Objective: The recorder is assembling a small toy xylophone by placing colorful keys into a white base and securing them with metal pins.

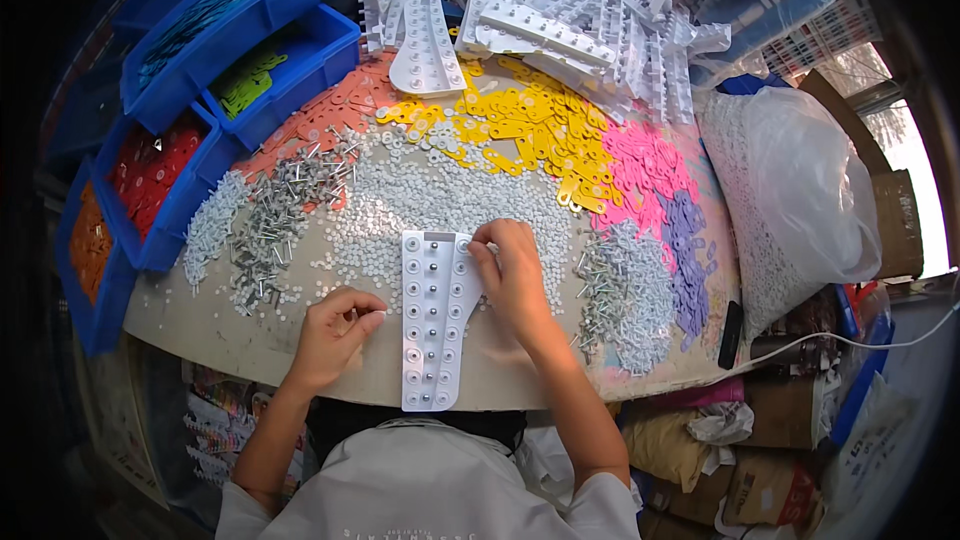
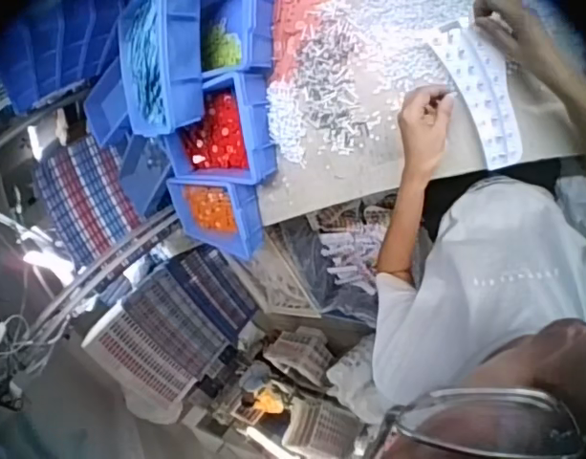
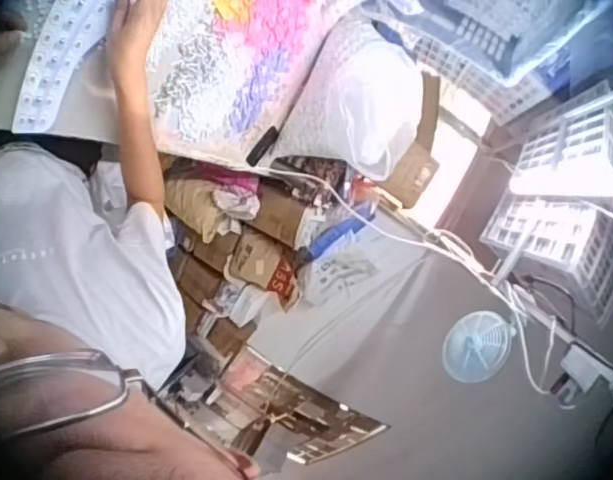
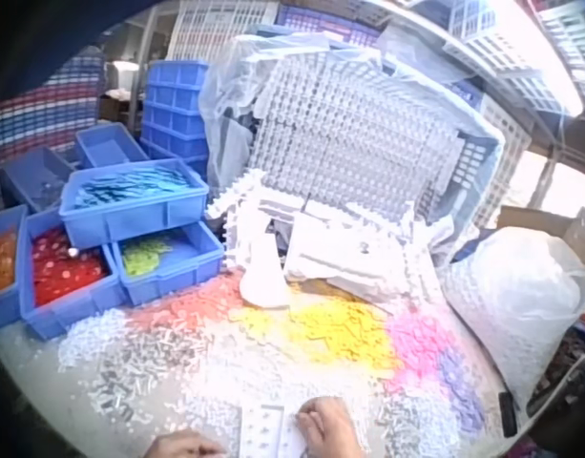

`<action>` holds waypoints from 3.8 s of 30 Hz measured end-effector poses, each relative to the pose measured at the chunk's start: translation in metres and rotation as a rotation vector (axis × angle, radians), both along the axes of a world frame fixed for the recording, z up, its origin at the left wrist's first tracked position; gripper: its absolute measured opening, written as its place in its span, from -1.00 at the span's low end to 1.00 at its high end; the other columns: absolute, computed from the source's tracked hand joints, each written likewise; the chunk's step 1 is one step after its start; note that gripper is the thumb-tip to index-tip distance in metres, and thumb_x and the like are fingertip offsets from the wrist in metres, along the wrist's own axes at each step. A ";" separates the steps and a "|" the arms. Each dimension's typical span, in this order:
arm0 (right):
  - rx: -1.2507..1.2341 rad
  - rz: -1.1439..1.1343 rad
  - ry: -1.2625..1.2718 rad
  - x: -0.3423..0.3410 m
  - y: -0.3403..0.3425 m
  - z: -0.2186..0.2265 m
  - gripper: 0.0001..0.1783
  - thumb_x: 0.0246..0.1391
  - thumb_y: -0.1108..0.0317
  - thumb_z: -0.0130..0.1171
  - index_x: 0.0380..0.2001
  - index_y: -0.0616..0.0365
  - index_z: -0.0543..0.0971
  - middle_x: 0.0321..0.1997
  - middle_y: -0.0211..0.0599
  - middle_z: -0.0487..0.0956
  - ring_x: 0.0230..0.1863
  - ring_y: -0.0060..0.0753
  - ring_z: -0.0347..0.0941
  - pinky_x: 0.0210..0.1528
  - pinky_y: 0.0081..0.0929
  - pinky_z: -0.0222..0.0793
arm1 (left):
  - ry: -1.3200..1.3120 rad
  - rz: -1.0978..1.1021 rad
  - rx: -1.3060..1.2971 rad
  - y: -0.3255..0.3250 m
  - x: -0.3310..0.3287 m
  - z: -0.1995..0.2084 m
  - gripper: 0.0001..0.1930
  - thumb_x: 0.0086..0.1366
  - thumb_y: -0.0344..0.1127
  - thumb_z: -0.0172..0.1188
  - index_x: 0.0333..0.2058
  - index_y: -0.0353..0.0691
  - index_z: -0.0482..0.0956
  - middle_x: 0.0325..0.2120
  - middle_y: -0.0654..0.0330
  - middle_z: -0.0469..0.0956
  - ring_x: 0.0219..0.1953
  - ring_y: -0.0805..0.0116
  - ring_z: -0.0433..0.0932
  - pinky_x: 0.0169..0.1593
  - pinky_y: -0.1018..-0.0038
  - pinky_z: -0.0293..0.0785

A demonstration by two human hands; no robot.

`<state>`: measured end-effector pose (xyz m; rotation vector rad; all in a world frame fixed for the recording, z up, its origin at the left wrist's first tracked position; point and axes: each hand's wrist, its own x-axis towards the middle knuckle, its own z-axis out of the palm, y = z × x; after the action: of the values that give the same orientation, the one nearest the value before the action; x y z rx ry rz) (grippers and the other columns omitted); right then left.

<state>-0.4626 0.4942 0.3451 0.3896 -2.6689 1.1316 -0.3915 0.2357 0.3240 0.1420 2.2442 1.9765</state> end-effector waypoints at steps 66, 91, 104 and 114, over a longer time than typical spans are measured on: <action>0.321 -0.018 -0.024 -0.150 -0.027 -0.031 -0.86 0.04 0.37 0.32 -0.33 0.18 0.62 -0.34 -0.11 0.64 -0.19 -0.01 0.55 -0.10 -0.15 0.45 | 0.008 0.022 0.035 -0.003 0.007 0.004 -0.89 0.25 -0.53 0.29 -0.24 -0.32 0.67 -0.41 0.27 0.49 -0.40 0.50 0.37 -0.32 0.56 0.29; 0.073 0.102 -0.136 0.014 -0.004 0.005 -0.89 0.11 0.50 0.26 -0.27 0.22 0.60 -0.31 -0.22 0.55 -0.19 -0.22 0.46 -0.15 -0.33 0.42 | 0.313 -0.066 -0.323 0.033 -0.064 -0.001 -0.88 0.21 -0.41 0.31 -0.28 -0.27 0.67 -0.40 0.18 0.54 -0.31 0.31 0.53 -0.23 0.43 0.48; 0.013 0.048 -0.026 0.021 -0.008 -0.010 -0.87 0.02 0.54 0.32 -0.33 0.21 0.58 -0.32 -0.26 0.53 -0.19 -0.19 0.43 -0.21 -0.33 0.43 | 0.682 -0.088 -0.507 0.026 -0.068 -0.004 -0.86 0.11 -0.40 0.38 -0.34 -0.22 0.63 -0.39 0.22 0.53 -0.30 0.23 0.52 -0.17 0.34 0.45; 0.154 0.085 0.038 0.021 -0.011 -0.001 -0.89 0.01 0.52 0.32 -0.35 0.17 0.60 -0.32 -0.27 0.53 -0.20 -0.12 0.42 -0.15 -0.26 0.41 | 0.815 -0.229 -0.564 0.026 -0.088 0.009 -0.91 0.16 -0.40 0.33 -0.36 -0.23 0.61 -0.41 0.19 0.51 -0.28 0.16 0.51 -0.14 0.26 0.41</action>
<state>-0.4416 0.4833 0.3441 0.5508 -2.7379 0.9324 -0.4796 0.2615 0.3327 1.2474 2.9577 1.2006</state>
